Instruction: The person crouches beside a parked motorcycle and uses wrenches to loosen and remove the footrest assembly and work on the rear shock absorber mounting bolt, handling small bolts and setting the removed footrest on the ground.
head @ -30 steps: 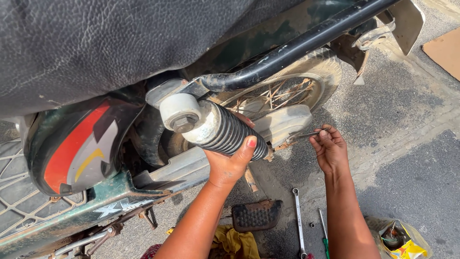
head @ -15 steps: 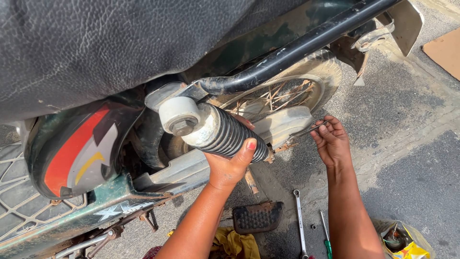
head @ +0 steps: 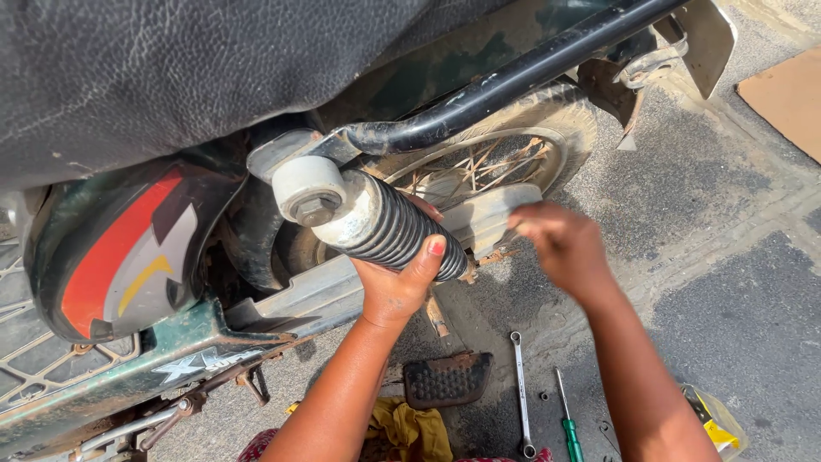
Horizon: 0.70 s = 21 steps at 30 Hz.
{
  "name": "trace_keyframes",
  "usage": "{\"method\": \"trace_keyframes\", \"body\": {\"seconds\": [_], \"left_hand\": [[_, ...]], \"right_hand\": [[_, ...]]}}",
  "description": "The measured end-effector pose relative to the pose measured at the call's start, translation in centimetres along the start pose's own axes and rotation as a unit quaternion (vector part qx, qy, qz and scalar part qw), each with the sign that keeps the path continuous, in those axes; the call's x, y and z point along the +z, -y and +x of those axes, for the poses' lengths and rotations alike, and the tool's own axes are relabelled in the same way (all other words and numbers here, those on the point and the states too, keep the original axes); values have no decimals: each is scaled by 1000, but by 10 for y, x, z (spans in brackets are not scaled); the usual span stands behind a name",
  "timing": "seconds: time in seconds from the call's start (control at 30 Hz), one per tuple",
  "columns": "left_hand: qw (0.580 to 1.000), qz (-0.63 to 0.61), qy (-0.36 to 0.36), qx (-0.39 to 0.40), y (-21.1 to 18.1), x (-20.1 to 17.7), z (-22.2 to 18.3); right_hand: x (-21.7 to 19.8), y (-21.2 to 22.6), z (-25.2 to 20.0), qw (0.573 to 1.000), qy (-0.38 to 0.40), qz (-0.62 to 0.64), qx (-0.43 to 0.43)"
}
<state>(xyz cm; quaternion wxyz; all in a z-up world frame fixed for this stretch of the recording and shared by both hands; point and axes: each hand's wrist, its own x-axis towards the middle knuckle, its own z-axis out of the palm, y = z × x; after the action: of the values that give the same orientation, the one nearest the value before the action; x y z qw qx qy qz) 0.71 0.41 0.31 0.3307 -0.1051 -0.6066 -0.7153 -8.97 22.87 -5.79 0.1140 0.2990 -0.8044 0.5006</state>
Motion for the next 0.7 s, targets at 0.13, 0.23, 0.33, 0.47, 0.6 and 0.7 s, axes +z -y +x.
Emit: {"method": "trace_keyframes", "body": {"seconds": [0.13,0.23,0.33,0.47,0.6,0.7], "left_hand": [[1000,8,-4,-6,-5,0,-1],[1000,-20,-3,-5,-8,-2,1],[1000,-25,-3,-8,-7,-3,1],[1000,-16,1,1,-5,-4,4],[1000,-9,6,-5,-1,-8,3],[1000,-7,14,-7,5,-8,4]], "right_hand": [[7,68,-10,948,80,-259,-164],[-4,52,-14,982,40,-183,-23],[-25,4,-22,969,-138,186,80],[-17,-74,-39,890,-186,383,161],[5,-134,-54,822,-202,487,217],[15,-159,-56,793,-207,530,217]]}}
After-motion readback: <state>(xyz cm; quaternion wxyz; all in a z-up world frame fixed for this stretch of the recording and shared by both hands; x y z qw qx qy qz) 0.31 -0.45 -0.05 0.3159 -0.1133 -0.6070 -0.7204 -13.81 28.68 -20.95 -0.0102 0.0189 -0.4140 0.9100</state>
